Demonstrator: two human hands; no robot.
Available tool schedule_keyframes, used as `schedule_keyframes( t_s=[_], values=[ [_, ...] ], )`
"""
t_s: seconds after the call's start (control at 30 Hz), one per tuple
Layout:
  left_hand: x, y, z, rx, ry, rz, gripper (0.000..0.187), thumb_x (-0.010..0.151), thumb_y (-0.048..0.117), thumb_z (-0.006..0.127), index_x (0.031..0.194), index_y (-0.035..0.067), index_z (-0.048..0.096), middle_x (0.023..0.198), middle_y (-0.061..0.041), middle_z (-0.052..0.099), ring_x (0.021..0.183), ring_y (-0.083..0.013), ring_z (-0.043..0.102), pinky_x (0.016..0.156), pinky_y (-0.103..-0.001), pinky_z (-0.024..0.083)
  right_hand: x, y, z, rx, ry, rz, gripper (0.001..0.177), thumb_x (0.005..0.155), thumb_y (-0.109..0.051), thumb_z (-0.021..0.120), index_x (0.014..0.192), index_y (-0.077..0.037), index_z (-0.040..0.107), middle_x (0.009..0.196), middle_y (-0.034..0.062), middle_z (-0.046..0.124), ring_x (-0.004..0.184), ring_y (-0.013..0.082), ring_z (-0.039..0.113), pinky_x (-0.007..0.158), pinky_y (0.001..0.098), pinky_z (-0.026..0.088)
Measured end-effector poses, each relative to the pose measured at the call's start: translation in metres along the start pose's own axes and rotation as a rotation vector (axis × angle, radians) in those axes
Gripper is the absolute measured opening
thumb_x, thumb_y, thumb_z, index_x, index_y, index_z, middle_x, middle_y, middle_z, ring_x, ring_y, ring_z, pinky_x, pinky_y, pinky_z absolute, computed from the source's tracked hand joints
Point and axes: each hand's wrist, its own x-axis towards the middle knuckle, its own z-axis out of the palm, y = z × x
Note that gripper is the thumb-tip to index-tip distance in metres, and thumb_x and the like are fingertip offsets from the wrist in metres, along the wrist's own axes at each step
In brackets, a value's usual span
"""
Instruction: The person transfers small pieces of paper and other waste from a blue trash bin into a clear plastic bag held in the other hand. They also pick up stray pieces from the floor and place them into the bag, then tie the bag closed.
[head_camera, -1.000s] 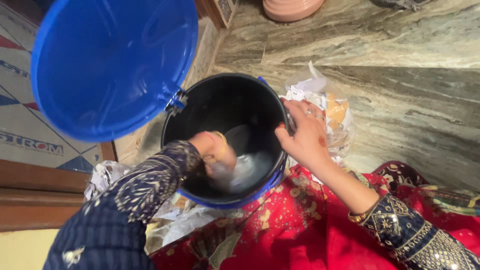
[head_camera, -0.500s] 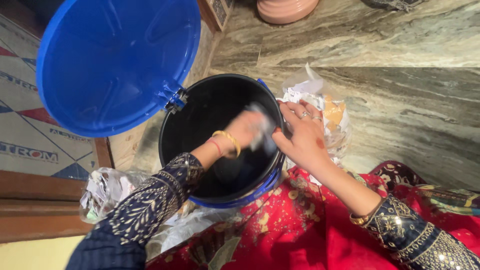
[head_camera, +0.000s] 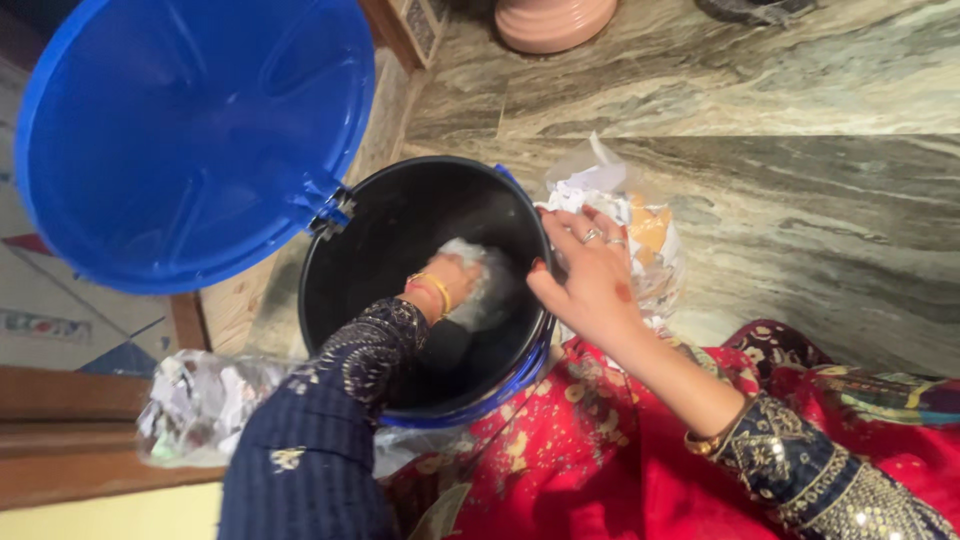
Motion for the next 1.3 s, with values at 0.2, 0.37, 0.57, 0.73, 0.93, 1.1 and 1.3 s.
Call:
schedule_keyframes(
  t_s=[0.2,0.37,0.57,0.73,0.93,1.1,1.3],
  values=[
    [0.005,0.028,-0.006,-0.030,-0.833,-0.274,0.051,0.082,0.021,0.076,0.129,0.006,0.065,0.126,-0.007,0.065,0.093,-0.0289,0.075,0.064,-0.045,0.063,-0.004,-0.008,0.001,0.047,0.016,0.029,0.053,0.088,-0.023,0.063,0.139,-0.007,0.060,0.136,0.0152,0.061,0.135,0.0473,0.043,0.116,0.0546,0.030],
    [-0.014,0.043,-0.023,-0.474,-1.083,-0.261,0.047,0.084,0.021,0.069,0.128,0.006,0.064,0.123,-0.008,0.067,0.098,-0.0290,0.072,0.071,-0.044,0.060,-0.003,-0.009,0.006,0.076,0.018,0.022,0.050,0.090,-0.020,0.062,0.138,-0.007,0.060,0.137,0.0140,0.061,0.137,0.0457,0.042,0.116,0.0540,0.028],
    [-0.018,0.067,-0.009,-0.952,-0.895,-0.144,0.044,0.087,0.021,0.061,0.128,0.006,0.063,0.119,-0.009,0.068,0.104,-0.0290,0.069,0.079,-0.043,0.057,-0.003,-0.007,0.016,0.072,-0.005,0.035,0.046,0.091,-0.023,0.062,0.136,-0.011,0.062,0.138,0.0083,0.062,0.139,0.0425,0.043,0.117,0.0557,0.025],
    [-0.006,0.079,-0.037,-1.666,-0.511,-0.669,0.038,0.097,0.023,0.050,0.129,0.007,0.062,0.115,-0.008,0.069,0.108,-0.0282,0.067,0.084,-0.043,0.055,-0.003,-0.009,0.020,0.079,-0.024,0.034,0.048,0.090,-0.024,0.062,0.137,-0.013,0.063,0.138,0.0077,0.061,0.139,0.0435,0.040,0.117,0.0596,0.022],
    [-0.050,-0.008,-0.123,-2.362,0.437,-1.094,0.026,0.100,0.023,0.045,0.112,0.007,0.061,0.089,-0.010,0.071,0.062,-0.0219,0.071,0.046,-0.034,0.054,0.004,-0.004,0.018,0.022,-0.020,0.066,0.048,0.090,-0.027,0.062,0.136,-0.014,0.063,0.137,0.0068,0.062,0.139,0.0443,0.040,0.116,0.0629,0.020],
    [-0.085,-0.060,-0.175,-2.127,0.745,-1.438,0.039,0.104,0.027,0.033,0.111,0.003,0.063,0.090,-0.019,0.071,0.057,-0.0252,0.064,0.044,-0.031,0.049,0.005,-0.007,0.016,0.006,-0.007,0.054,0.048,0.089,-0.028,0.063,0.135,-0.013,0.064,0.136,0.0075,0.062,0.137,0.0448,0.041,0.115,0.0622,0.022],
    [-0.035,0.015,-0.174,-2.091,0.312,-0.688,0.031,0.101,0.011,0.041,0.126,0.004,0.058,0.100,-0.013,0.066,0.075,-0.0255,0.061,0.059,-0.040,0.049,0.006,-0.001,0.021,0.030,0.016,0.047,0.048,0.092,-0.030,0.061,0.137,-0.012,0.063,0.136,0.0082,0.063,0.136,0.0451,0.042,0.115,0.0557,0.028]
  ],
)
